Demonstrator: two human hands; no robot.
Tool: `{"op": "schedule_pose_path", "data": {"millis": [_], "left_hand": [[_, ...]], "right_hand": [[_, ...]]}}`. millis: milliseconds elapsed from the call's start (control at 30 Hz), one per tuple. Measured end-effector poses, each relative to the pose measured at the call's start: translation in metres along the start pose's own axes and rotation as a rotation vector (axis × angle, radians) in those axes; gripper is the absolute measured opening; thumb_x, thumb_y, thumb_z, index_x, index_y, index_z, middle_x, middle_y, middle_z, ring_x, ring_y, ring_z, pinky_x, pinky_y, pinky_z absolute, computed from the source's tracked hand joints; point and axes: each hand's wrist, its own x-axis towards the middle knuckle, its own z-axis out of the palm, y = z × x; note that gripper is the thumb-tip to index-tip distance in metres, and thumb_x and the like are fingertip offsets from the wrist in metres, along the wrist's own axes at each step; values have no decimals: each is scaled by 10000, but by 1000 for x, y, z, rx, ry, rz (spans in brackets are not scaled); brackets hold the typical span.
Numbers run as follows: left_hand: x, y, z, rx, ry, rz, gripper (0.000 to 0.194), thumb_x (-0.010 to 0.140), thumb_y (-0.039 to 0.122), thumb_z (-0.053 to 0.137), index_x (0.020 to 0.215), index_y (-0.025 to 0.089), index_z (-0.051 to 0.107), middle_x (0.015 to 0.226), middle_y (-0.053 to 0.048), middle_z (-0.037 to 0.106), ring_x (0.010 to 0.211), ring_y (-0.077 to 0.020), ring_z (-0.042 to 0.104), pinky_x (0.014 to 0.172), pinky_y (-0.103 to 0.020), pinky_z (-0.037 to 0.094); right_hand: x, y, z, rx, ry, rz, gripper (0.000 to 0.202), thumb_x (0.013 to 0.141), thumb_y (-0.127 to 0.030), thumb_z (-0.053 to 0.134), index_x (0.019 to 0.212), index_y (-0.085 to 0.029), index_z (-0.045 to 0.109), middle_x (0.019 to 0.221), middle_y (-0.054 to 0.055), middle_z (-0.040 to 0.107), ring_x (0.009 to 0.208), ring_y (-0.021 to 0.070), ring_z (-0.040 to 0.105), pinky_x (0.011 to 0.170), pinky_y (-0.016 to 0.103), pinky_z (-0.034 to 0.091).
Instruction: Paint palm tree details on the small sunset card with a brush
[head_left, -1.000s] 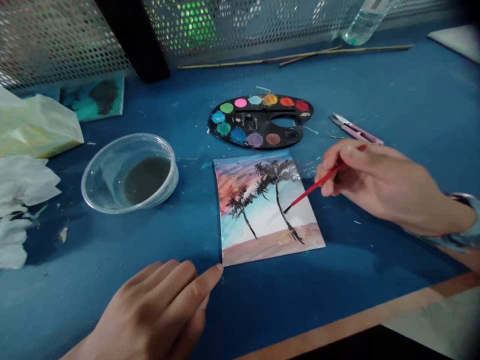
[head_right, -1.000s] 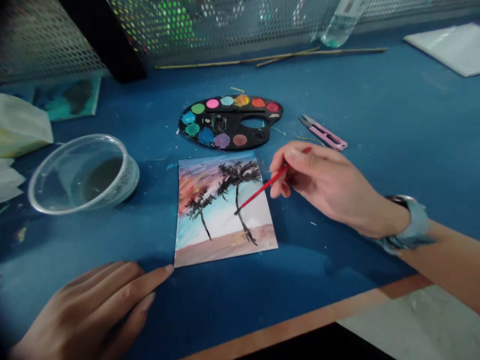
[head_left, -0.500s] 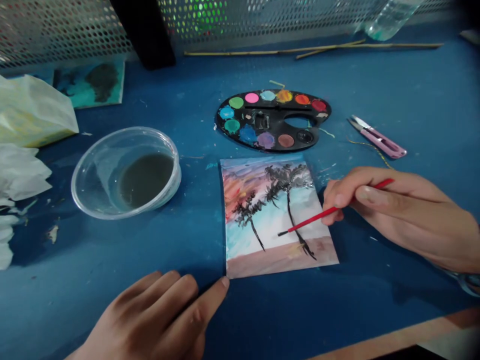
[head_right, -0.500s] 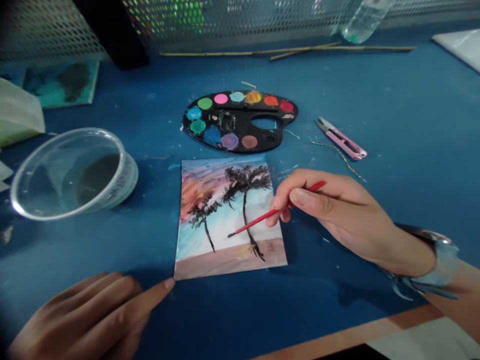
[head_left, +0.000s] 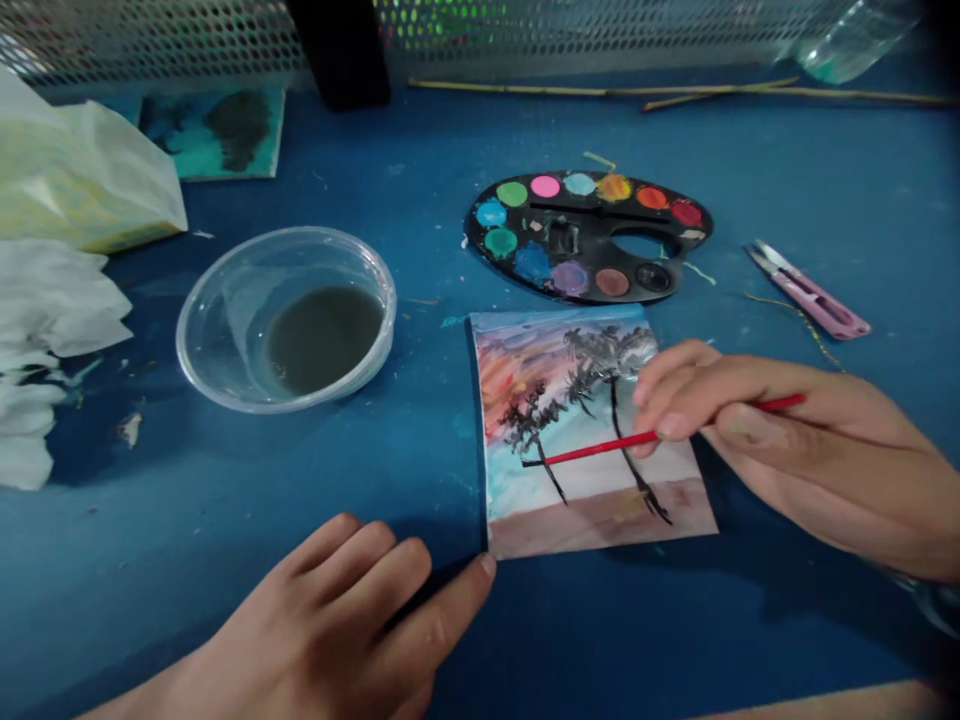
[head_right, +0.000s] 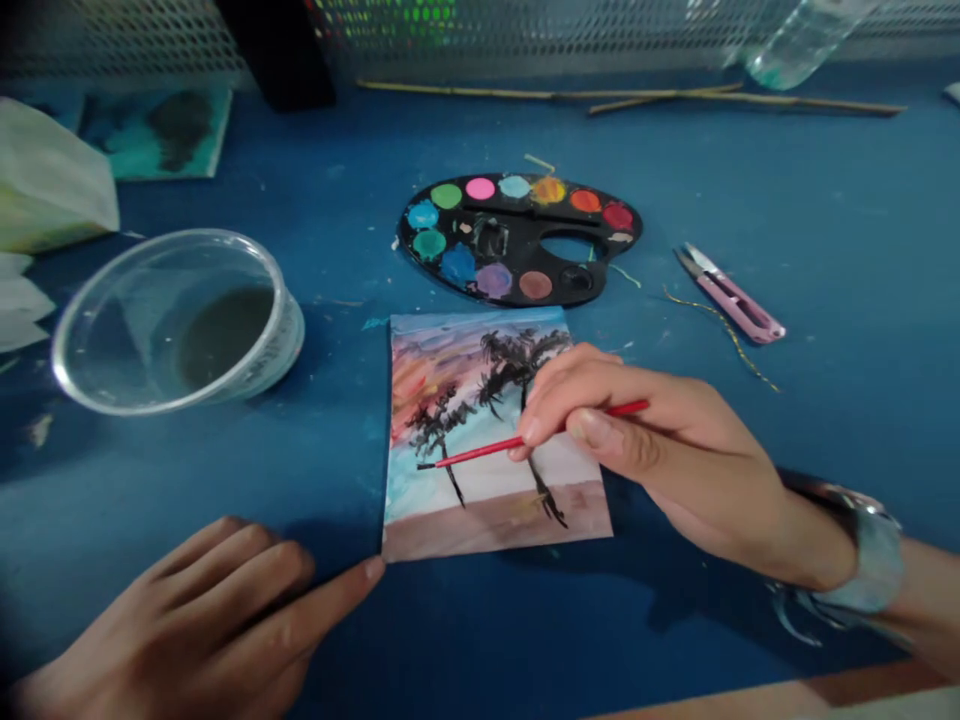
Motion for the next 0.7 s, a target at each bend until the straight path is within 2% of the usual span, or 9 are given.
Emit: {"op": "schedule_pose_path", "data": {"millis": [133,233,400,567,700], "left_hand": [[6,1,0,-47,33,-25,423,1049,245,380,1432,189,552,884,-26,566,752,-169,488,710,-374,349],[9,1,-1,-62,60,-38,420,1034,175,363,1385,202,591,860,-20,546,713,-161,463,685,-368,328],[9,-1,-3,-45,4,-1,498,945,87,436,1419,178,561,860,-30,548,737,-169,470,687,-352,331],[6,-1,-2,-39,-2,7,555,918,62,448,1452,183,534,914,-43,569,791,-171,482,734,-355,342],[6,-1,-3,-11,-8,21,541,906,71,486,1431,181,556,939,-41,576,820,-172,485,750,-366,345]], "right_hand": [[15,-1,1,-16,-77,-21,192,963,-390,611,929,-362,798,789,-5,752,888,199,556,784,349,473],[17,0,-1,-37,-54,-38,183,959,-393,619,943,-372,800,786,-10,759,882,206,546,797,366,454],[16,3,-2,-93,14,-19,172,953,-407,630,992,-415,798,873,-16,747,975,212,550,835,365,427],[18,0,1,-73,-11,8,177,932,-432,644,893,-388,811,759,9,731,880,236,546,767,382,431],[18,3,3,-73,29,16,198,961,-353,612,989,-415,798,905,0,742,981,235,571,852,387,430]]}}
